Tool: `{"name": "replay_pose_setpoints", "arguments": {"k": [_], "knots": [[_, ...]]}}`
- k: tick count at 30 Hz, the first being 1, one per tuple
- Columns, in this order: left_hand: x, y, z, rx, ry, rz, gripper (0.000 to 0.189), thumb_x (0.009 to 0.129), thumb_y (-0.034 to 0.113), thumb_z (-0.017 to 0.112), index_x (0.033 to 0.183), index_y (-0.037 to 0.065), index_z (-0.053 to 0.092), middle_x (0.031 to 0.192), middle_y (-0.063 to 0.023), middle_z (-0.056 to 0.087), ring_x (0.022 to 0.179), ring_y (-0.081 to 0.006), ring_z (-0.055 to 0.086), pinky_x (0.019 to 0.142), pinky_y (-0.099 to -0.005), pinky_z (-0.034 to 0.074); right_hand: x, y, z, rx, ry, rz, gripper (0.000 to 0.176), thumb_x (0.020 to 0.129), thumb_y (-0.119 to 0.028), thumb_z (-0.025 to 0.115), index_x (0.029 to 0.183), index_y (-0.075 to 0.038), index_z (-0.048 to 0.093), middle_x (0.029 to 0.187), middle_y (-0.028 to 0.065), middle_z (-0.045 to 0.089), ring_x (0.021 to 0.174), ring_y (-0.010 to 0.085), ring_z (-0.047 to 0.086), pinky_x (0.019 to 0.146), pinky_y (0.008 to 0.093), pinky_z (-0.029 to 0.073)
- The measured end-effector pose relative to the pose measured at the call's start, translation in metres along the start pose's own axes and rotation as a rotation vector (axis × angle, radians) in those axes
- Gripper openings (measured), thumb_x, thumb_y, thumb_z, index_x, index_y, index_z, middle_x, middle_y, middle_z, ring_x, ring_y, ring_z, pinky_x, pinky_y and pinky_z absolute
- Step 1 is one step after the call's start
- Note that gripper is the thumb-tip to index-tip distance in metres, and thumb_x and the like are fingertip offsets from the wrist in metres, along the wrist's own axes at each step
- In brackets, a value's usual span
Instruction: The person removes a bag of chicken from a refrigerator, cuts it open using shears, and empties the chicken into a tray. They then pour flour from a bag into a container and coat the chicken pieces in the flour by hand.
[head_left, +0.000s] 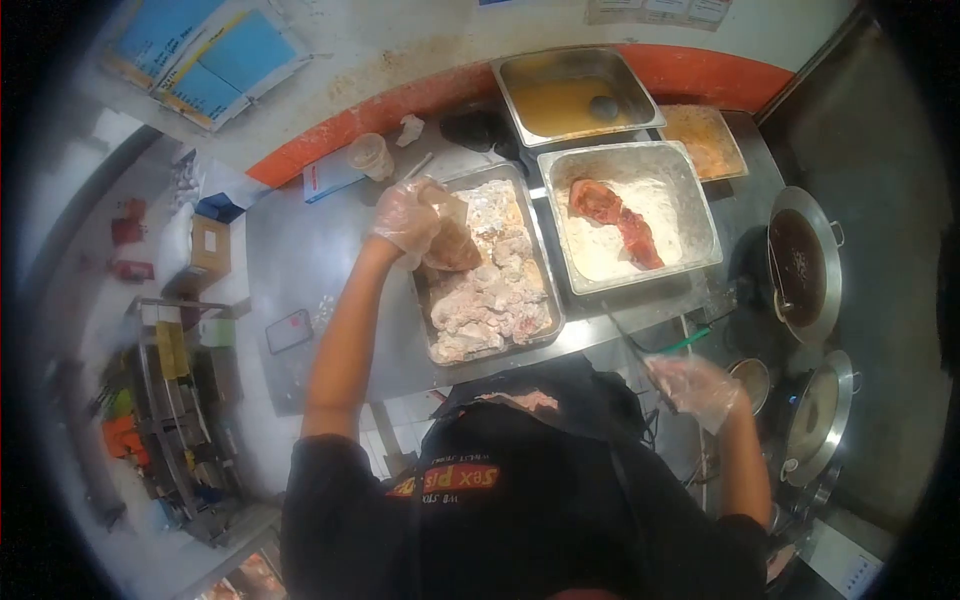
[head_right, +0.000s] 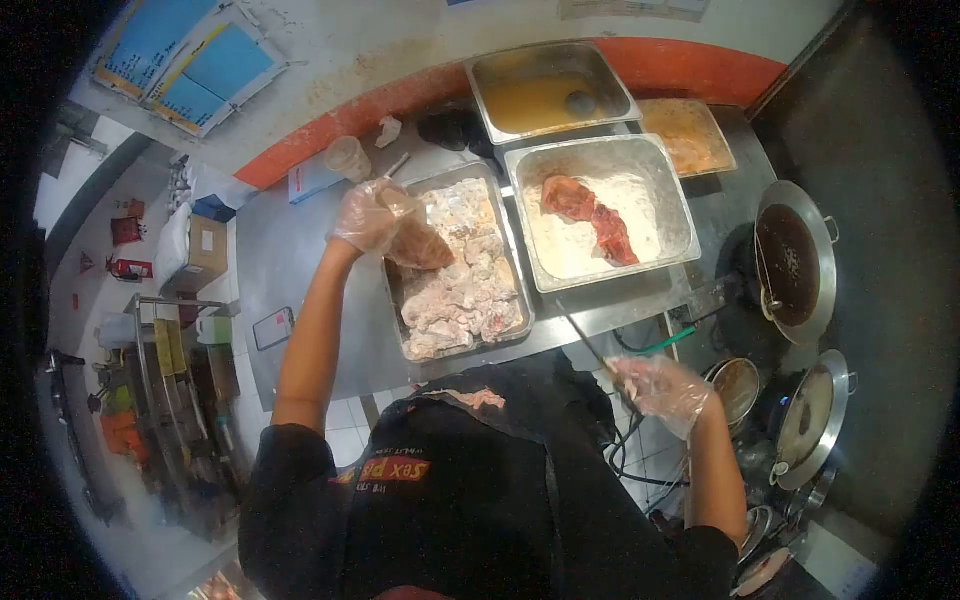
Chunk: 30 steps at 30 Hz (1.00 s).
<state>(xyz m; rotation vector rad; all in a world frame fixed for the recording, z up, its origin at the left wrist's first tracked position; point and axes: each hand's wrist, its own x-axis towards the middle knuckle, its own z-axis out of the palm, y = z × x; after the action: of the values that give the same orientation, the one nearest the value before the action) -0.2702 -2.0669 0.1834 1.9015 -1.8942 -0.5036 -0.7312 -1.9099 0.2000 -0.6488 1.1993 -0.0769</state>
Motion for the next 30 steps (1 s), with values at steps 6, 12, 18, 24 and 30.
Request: {"name": "replay_pose_setpoints", "arguments": {"k": [6,12,18,24,30], "knots": [[0.014,-0.019,-0.006,-0.282,-0.068,0.054,0.024,0.078,0.022,0.068,0.089,0.001,0.066,0.076,-0.0105,0.066,0.073,-0.0165,0.061,0.065,-0.0331,0.047,0.037,-0.105,0.028,-1.07,0.241,-0.757,0.061,0.078,-0.018,0.064,0.134,-0.005,0.045,0.126,0.0193,0.054,0.113,0.0315,0.054,0.099,0.04,0.043],[0.025,-0.017,-0.004,-0.132,0.021,0.177,0.023,0.08,0.024,0.069,0.084,0.001,0.065,0.073,-0.0108,0.064,0.066,-0.0202,0.057,0.062,-0.0351,0.045,0.141,-0.207,0.059,-1.472,0.351,-0.806,0.057,0.073,-0.019,0.07,0.125,-0.006,0.054,0.126,0.0132,0.056,0.119,0.0271,0.05,0.101,0.0369,0.04],[0.018,0.001,-0.01,-0.234,-0.049,0.095,0.023,0.079,0.021,0.066,0.077,-0.002,0.064,0.072,-0.0196,0.063,0.064,-0.0283,0.058,0.063,-0.039,0.044,0.175,-0.248,0.083,-1.573,0.12,-0.907,0.05,0.072,-0.021,0.07,0.119,-0.006,0.059,0.11,0.0158,0.064,0.101,0.0308,0.061,0.089,0.0373,0.047],[0.005,0.017,-0.014,-0.197,0.056,0.153,0.016,0.079,0.015,0.063,0.08,-0.001,0.067,0.072,-0.0168,0.064,0.066,-0.0261,0.06,0.063,-0.0372,0.046,0.169,-0.257,0.107,-1.625,0.145,-0.977,0.045,0.076,-0.029,0.071,0.117,-0.012,0.063,0.1,0.0182,0.066,0.09,0.0354,0.064,0.084,0.0393,0.049],[0.012,-0.023,0.0,-0.274,0.111,0.042,0.02,0.081,0.023,0.065,0.081,0.003,0.068,0.073,-0.0095,0.065,0.067,-0.0199,0.059,0.064,-0.034,0.046,0.194,-0.259,0.097,-1.586,0.118,-1.07,0.047,0.068,-0.028,0.071,0.11,-0.009,0.062,0.097,0.0182,0.066,0.089,0.0348,0.063,0.081,0.0415,0.049]]}}
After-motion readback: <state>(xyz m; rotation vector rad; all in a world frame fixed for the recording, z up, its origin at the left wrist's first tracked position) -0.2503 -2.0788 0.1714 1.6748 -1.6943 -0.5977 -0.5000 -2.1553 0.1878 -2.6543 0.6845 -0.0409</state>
